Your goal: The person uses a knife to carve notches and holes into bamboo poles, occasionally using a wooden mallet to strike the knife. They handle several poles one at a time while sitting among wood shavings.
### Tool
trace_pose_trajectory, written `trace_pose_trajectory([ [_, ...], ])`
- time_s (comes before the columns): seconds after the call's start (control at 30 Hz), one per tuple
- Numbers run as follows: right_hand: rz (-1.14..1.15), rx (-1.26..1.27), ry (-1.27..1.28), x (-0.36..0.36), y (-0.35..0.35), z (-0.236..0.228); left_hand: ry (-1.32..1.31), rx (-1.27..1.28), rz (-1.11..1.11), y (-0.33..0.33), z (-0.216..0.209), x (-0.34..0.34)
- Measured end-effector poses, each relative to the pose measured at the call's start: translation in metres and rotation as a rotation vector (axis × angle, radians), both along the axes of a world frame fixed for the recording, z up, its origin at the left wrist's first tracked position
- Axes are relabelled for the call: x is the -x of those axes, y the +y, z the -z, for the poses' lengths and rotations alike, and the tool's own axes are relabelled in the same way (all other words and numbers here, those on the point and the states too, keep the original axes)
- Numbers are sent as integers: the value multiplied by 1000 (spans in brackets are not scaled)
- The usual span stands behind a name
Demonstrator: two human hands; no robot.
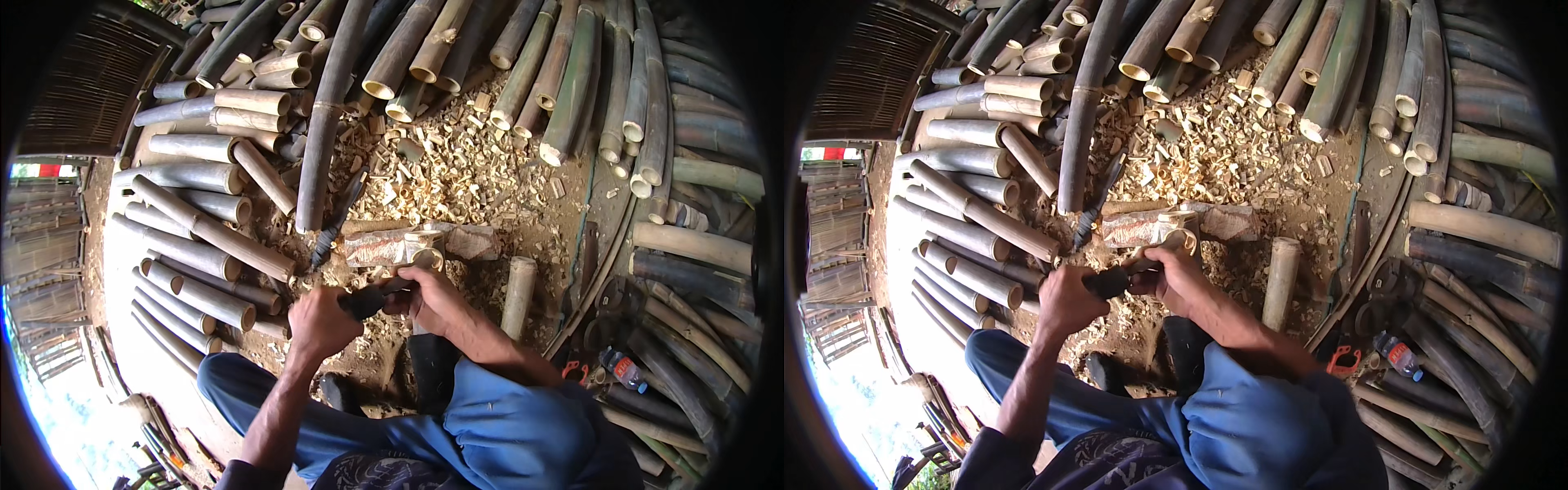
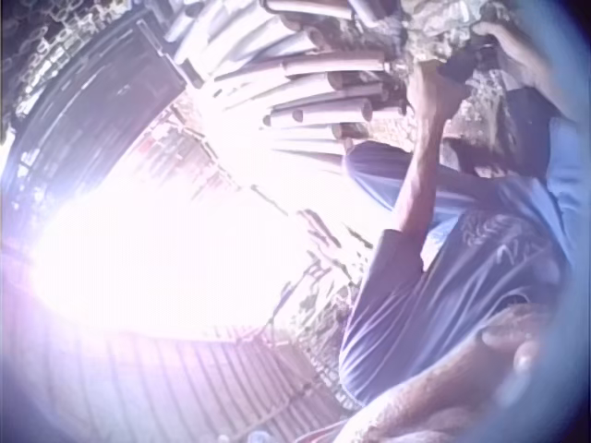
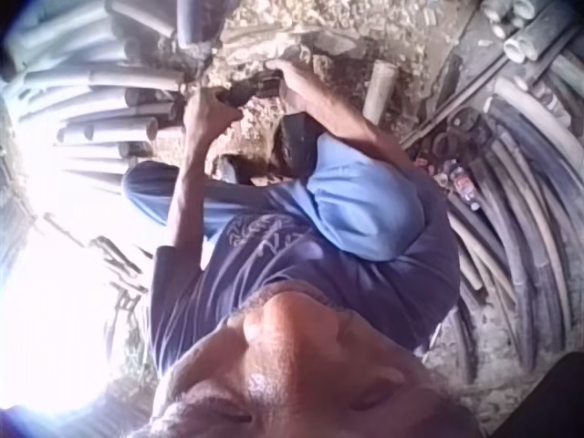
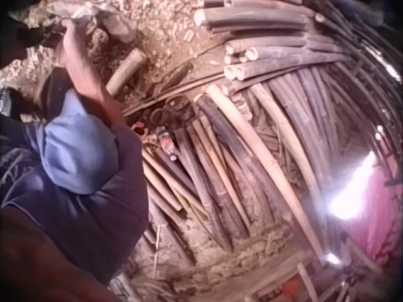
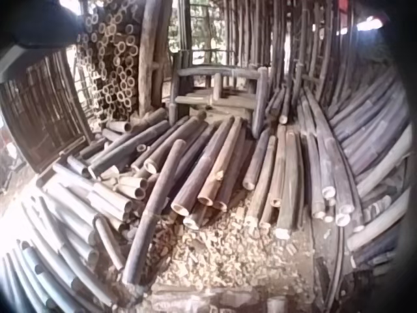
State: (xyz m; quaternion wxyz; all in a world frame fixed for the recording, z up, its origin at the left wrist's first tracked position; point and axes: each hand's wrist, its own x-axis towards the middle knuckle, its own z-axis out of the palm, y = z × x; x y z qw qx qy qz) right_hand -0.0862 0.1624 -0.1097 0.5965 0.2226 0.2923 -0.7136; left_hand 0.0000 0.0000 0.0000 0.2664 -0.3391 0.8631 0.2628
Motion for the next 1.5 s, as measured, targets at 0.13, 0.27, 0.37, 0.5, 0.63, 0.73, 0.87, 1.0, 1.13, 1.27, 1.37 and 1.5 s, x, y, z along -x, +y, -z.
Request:
trace_pose_trajectory([
  [0.13,247,156,-241,-19,12,8,247,273,445,0,-5,10],
  [0.27,132,2,-65,-18,12,1,227,194,242,8,21,-21],
  [0.37,-222,-166,174,-7,-3,0,99,-142,-212,22,47,-63],
  [0.5,55,-37,-46,-7,-10,-6,4,16,79,-19,20,-11],
  [0.63,445,301,-381,-16,5,14,65,324,599,-7,-14,63],
  [0.73,516,344,-451,-22,12,25,74,434,959,31,-26,85],
  [0.87,322,103,-154,-24,-1,24,221,248,411,0,16,17],
  [1.0,11,-102,51,-17,-11,-3,107,-106,-82,-13,49,-44],
  [1.13,341,188,-163,-17,-8,12,48,232,378,-25,-2,39],
  [1.27,571,312,-439,-14,6,18,63,471,856,33,-25,94],
  [1.37,501,240,-381,-15,4,30,231,440,785,17,1,65],
  [1.5,-50,-97,149,-13,-9,5,70,-19,-49,-4,39,-36],
])
